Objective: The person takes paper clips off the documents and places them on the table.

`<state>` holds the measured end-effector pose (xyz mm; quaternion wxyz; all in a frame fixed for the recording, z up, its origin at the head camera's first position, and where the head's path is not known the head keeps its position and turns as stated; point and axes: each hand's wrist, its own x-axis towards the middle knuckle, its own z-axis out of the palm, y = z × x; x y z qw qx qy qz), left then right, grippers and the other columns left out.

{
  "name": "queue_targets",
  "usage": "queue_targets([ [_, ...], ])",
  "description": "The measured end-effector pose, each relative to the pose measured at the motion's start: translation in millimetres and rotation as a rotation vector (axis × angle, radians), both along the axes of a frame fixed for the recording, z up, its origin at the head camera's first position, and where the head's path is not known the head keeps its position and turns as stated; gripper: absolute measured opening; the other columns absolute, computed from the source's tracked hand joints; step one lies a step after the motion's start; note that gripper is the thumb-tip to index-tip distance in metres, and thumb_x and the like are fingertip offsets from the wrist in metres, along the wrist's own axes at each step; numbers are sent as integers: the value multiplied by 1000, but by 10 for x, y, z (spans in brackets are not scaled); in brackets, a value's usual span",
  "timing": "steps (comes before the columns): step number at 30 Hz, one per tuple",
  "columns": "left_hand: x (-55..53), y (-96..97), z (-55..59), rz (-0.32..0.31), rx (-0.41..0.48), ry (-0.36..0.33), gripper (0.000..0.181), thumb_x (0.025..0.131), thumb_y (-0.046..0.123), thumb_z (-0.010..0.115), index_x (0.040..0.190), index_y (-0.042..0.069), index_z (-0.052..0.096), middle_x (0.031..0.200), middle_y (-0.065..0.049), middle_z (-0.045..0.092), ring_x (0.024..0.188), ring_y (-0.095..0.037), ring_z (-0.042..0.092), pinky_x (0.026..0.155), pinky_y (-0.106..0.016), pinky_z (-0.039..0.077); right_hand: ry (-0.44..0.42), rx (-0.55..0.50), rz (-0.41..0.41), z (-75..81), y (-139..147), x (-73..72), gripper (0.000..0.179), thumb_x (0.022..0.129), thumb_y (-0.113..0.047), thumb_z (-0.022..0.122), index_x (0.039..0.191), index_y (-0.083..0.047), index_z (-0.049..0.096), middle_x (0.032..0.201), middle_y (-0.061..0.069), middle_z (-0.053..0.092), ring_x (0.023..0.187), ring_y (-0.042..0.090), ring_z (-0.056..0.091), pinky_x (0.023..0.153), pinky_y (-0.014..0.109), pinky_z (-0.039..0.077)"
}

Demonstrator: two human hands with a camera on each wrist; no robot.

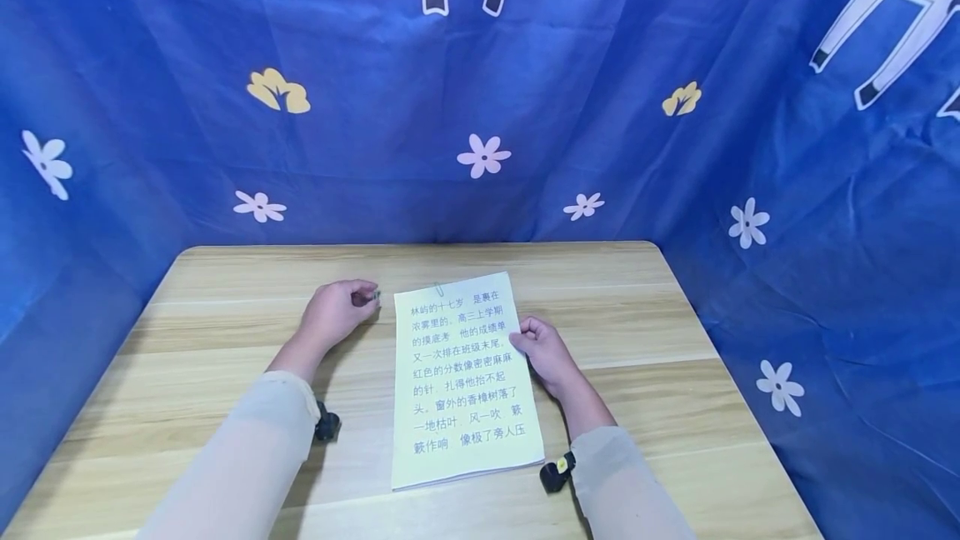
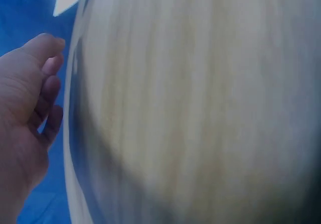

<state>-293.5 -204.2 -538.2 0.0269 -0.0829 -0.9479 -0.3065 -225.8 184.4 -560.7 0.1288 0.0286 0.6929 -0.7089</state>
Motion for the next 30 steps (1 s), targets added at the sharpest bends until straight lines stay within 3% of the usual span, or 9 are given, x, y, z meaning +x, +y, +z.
queue_targets([
  [12,-43,-74,-76,4,-3,-24,35,100,23,73,129,4,77,112,-12,81,110,-35,76,109,-58,55,2,-1,-8,0,-10,13,6,105,-6,64,104,-1,61,90,2,81,77,13,76,73,24,61],
  [23,-72,-80,-84,14,-3,-63,42,101,27,73,135,1,73,117,-14,81,112,-36,76,112,-58,53,5,-3,-13,26,-15,20,5,105,-5,63,103,-1,61,88,0,80,77,13,75,72,23,61],
  [27,-76,-92,-83,13,-2,-65,55,101,28,74,144,-5,64,119,-17,78,112,-37,72,112,-59,53,16,1,-13,16,-15,15,5,105,-5,63,103,-1,62,88,0,80,76,13,75,72,24,61],
  [30,-68,-113,-72,27,57,-80,71,99,27,76,155,-9,50,127,-21,68,115,-38,66,112,-58,53,20,4,-11,6,-12,12,5,105,-6,63,102,-2,62,88,0,80,77,14,76,72,24,61],
])
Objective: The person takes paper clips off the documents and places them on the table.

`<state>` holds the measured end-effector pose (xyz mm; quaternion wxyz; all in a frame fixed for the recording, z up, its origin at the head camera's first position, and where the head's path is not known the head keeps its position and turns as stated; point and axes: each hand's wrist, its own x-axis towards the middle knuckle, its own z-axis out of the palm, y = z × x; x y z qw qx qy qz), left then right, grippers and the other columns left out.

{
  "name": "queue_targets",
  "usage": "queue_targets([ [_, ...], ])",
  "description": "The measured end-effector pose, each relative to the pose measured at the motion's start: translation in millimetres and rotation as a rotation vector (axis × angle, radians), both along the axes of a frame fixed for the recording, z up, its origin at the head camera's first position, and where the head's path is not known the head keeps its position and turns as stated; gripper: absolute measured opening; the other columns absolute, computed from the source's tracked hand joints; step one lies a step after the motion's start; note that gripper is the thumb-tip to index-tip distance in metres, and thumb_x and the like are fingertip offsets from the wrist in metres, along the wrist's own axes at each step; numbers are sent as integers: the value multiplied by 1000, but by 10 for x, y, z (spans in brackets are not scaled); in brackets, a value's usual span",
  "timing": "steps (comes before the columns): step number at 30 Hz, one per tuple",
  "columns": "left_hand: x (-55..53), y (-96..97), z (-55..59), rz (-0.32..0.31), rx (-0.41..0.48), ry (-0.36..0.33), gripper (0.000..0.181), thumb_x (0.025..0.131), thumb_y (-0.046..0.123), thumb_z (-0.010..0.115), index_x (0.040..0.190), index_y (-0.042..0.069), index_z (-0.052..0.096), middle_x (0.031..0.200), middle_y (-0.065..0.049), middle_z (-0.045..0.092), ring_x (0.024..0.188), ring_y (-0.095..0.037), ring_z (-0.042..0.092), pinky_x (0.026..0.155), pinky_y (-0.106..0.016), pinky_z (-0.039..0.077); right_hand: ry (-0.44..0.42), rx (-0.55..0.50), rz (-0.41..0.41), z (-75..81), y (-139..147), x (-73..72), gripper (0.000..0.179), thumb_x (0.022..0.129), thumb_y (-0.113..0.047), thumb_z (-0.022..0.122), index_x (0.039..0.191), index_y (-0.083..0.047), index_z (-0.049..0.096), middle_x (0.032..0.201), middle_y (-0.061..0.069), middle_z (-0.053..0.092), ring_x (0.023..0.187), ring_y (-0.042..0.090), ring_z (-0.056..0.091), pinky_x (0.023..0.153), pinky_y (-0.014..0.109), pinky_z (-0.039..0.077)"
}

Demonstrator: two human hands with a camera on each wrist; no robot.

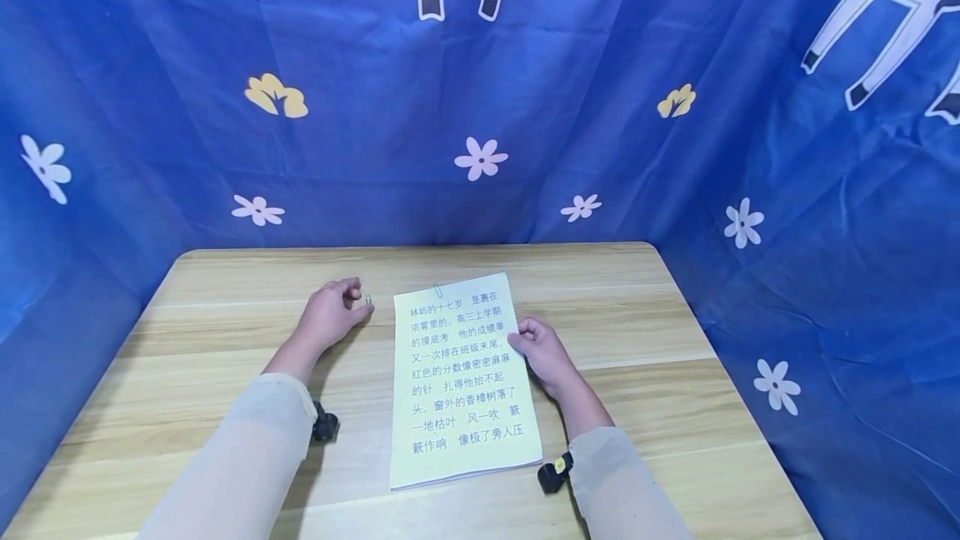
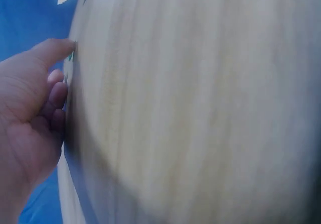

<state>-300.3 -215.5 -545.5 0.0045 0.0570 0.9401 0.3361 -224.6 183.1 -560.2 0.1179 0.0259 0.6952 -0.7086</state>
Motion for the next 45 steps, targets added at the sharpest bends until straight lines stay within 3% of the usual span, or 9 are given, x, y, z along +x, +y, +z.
queue_targets([
  [3,7,-26,33,47,107,-10,79,99,22,75,162,-7,38,137,-25,57,120,-37,62,109,-51,55,3,2,2,-12,2,-4,6,105,-7,64,101,-3,62,88,0,80,77,14,76,72,25,61],
  [7,3,-46,104,142,260,8,68,101,12,65,162,-3,39,149,-27,53,126,-36,60,108,-43,53,4,8,0,-6,0,-2,5,105,-7,63,102,-3,63,87,0,80,76,13,75,72,24,61],
  [10,4,-26,157,187,330,23,58,103,8,59,157,-4,44,152,-27,55,133,-39,58,116,-50,50,1,6,-2,4,0,0,5,105,-7,63,103,-2,63,87,0,79,76,13,75,71,24,61],
  [13,10,38,195,190,350,43,53,105,8,58,155,-5,47,154,-28,56,142,-44,54,125,-58,44,2,0,0,13,-2,5,8,105,-8,64,104,0,62,88,1,80,76,14,75,71,24,61],
  [17,33,220,260,146,310,62,52,106,13,61,155,0,50,158,-26,55,144,-47,55,123,-63,46,0,-11,2,10,-2,2,8,106,-8,63,104,0,62,89,1,80,77,14,76,73,25,62],
  [21,61,475,360,53,213,60,53,108,22,63,157,6,52,162,-24,52,138,-49,62,121,-65,48,-4,-16,0,3,0,-5,5,106,-6,61,102,-2,62,87,-1,80,76,13,76,72,25,61],
  [28,71,892,425,-77,85,72,60,104,30,69,158,7,53,163,-20,54,153,-45,50,130,-64,38,1,-22,6,3,10,-6,4,106,-6,62,104,-3,63,88,0,81,76,13,76,72,25,62],
  [35,74,1080,343,-104,60,57,64,103,33,73,157,7,53,159,-17,60,151,-43,53,129,-61,39,7,-30,6,-17,12,-4,4,105,-6,62,104,-2,62,89,0,81,77,13,77,73,25,63],
  [45,77,1175,262,-91,55,70,55,100,32,78,145,8,57,139,-17,72,132,-41,66,118,-58,49,9,-32,2,-25,25,-4,4,106,-6,62,103,-3,62,88,-1,81,76,13,76,72,24,62],
])
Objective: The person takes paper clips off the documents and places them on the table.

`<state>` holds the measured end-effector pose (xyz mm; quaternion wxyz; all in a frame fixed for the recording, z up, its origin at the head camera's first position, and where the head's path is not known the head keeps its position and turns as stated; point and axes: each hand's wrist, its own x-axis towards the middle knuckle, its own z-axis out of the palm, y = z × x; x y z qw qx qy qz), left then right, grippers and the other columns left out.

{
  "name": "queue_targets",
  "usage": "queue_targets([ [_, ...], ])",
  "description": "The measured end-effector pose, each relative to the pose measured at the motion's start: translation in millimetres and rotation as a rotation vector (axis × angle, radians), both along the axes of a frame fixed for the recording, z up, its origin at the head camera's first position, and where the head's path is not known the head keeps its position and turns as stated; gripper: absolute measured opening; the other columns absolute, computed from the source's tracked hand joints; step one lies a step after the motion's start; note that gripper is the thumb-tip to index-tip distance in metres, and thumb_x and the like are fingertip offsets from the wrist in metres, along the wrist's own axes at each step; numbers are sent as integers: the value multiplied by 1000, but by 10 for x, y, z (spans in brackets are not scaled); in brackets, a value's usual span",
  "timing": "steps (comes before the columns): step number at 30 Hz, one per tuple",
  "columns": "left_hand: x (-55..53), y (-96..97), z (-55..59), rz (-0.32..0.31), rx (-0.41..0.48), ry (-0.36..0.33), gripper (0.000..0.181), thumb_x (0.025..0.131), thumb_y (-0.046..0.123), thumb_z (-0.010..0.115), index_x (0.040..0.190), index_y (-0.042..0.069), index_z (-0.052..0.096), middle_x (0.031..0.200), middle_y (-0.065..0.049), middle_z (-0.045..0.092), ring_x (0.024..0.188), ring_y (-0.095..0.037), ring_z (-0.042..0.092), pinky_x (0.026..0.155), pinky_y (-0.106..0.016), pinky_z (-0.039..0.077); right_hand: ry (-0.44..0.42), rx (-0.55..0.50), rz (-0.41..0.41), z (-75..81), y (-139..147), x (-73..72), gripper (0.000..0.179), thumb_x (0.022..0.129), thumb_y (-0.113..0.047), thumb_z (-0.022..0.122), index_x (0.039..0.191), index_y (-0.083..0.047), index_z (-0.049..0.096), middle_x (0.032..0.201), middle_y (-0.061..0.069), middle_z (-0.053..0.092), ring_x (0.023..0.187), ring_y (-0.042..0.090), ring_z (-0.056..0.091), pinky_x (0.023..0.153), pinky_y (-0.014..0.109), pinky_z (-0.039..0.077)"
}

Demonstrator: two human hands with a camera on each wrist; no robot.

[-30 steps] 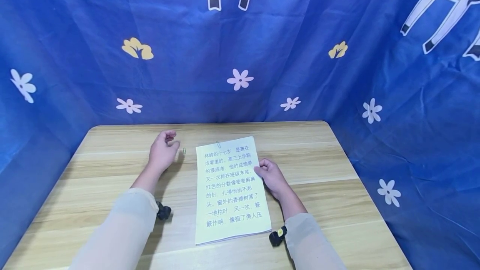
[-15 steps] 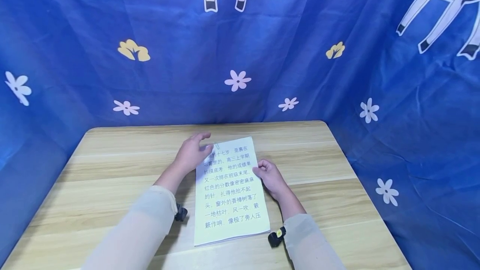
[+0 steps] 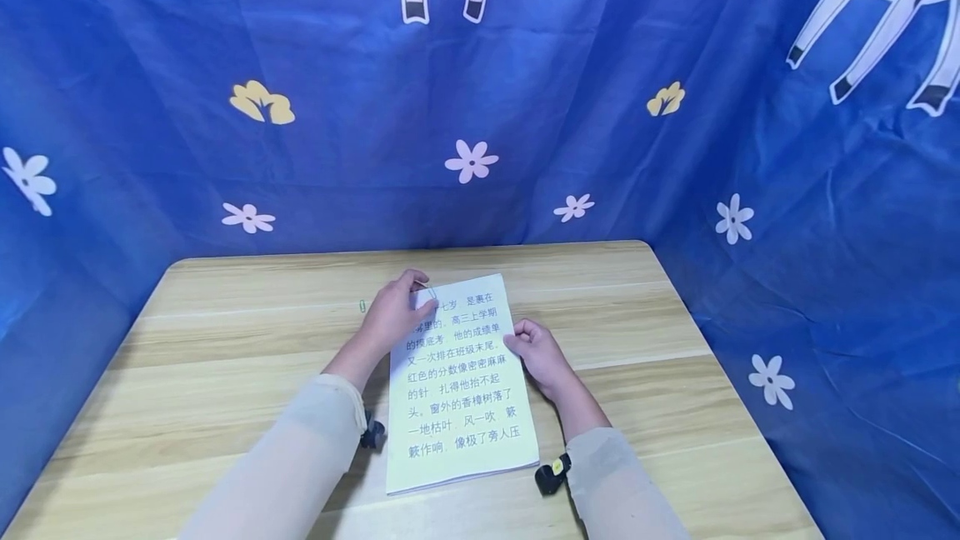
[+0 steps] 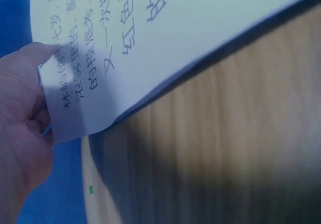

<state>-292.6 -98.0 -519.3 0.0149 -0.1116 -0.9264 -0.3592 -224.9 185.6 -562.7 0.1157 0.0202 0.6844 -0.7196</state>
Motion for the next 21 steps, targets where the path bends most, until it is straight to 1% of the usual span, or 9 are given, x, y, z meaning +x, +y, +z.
queue_targets([
  [3,1,19,-22,4,25,-1,53,100,30,79,144,9,59,138,-15,72,128,-39,66,115,-56,51,1,-6,-1,7,0,4,4,106,-5,62,103,-2,62,88,-2,80,77,12,76,72,24,62],
  [7,8,39,-33,22,57,1,49,99,27,80,141,9,62,134,-14,73,122,-37,67,111,-55,52,-3,-17,-3,23,-4,12,5,106,-3,61,101,-4,62,87,-2,80,76,12,76,72,24,62],
  [9,13,46,-30,34,70,1,46,99,27,80,139,10,64,133,-14,74,122,-38,67,111,-55,51,-2,-24,-3,25,-2,14,5,106,-3,60,101,-5,62,87,-2,80,76,12,76,72,24,62],
  [14,24,55,-9,47,84,-2,43,100,28,79,137,11,66,133,-14,74,128,-40,65,117,-57,47,6,-32,1,15,4,14,4,106,-4,61,103,-2,62,87,-1,80,76,12,76,72,24,62],
  [21,22,30,29,32,123,-13,43,100,27,78,138,9,66,137,-15,73,133,-40,64,123,-58,45,7,-34,0,8,5,11,4,106,-5,61,103,-2,62,86,-2,80,75,12,76,71,23,62],
])
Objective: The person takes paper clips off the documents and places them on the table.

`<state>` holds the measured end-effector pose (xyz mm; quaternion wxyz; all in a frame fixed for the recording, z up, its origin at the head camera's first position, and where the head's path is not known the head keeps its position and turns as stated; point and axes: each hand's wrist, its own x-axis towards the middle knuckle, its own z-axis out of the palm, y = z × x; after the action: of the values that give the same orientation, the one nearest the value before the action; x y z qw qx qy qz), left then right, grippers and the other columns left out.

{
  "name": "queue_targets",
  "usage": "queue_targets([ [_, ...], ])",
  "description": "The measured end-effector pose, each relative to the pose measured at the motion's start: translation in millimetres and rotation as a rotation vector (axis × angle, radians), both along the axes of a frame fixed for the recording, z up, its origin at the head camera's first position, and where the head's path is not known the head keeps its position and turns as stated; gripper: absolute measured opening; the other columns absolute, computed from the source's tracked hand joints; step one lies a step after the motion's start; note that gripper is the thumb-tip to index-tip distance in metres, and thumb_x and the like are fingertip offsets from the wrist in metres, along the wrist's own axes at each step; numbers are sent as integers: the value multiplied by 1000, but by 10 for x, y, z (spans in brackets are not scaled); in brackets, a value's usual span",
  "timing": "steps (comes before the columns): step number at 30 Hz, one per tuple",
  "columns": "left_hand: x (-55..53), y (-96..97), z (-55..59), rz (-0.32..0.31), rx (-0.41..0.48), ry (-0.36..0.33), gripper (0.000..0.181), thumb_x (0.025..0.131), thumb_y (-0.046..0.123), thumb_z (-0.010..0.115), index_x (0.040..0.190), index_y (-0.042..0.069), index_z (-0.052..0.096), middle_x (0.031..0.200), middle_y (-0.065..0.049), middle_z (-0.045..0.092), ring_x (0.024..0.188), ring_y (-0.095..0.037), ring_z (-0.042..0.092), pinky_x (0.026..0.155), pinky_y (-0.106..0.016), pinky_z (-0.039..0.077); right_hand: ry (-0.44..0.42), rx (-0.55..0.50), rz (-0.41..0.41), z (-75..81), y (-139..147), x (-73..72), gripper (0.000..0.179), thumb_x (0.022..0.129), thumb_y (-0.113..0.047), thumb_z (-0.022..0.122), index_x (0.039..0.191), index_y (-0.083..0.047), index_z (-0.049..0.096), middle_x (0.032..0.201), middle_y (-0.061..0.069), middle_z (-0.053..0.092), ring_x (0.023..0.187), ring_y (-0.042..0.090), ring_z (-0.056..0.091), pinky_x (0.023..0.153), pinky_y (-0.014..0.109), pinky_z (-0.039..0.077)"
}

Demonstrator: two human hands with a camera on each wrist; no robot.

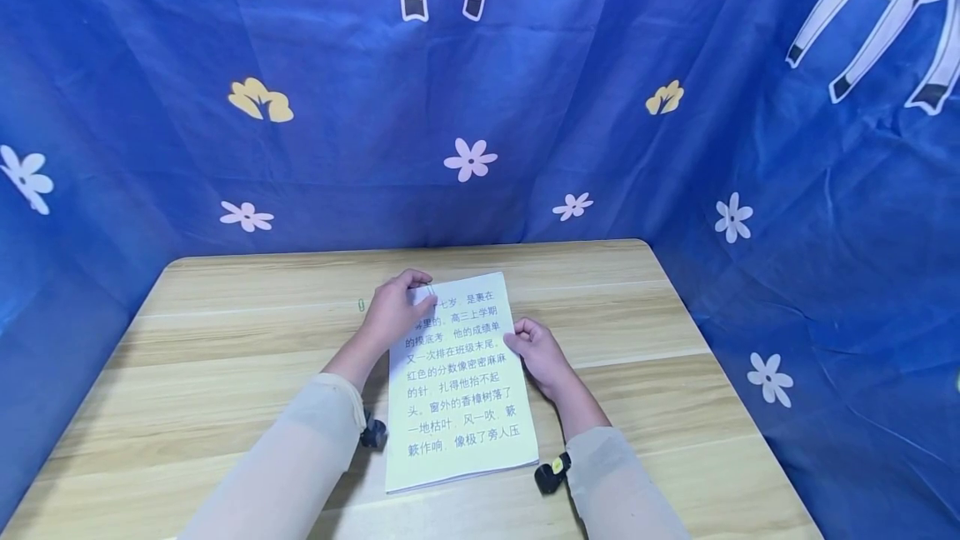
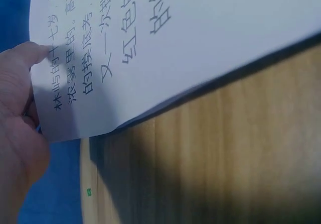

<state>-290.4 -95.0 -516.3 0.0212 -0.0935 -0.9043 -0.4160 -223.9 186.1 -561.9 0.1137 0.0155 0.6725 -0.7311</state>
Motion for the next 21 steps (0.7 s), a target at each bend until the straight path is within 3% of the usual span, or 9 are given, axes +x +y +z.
queue_targets([
  [6,-17,-51,5,-5,8,-1,44,101,25,77,140,9,66,135,-15,74,133,-41,64,125,-59,43,-3,3,-5,11,-11,8,4,106,-4,62,102,-2,62,85,-2,79,74,12,76,70,23,62],
  [14,-46,-183,35,9,23,48,39,102,19,74,138,5,67,124,-13,77,120,-35,70,112,-54,55,-3,16,-7,10,-19,24,4,106,-5,61,102,-2,62,88,0,80,75,13,76,70,24,63],
  [21,-64,-442,62,58,6,60,41,102,20,73,141,7,68,135,-17,76,127,-39,68,110,-58,55,-4,30,-14,19,-12,19,5,106,-6,62,104,-1,63,89,0,81,76,14,76,72,25,64],
])
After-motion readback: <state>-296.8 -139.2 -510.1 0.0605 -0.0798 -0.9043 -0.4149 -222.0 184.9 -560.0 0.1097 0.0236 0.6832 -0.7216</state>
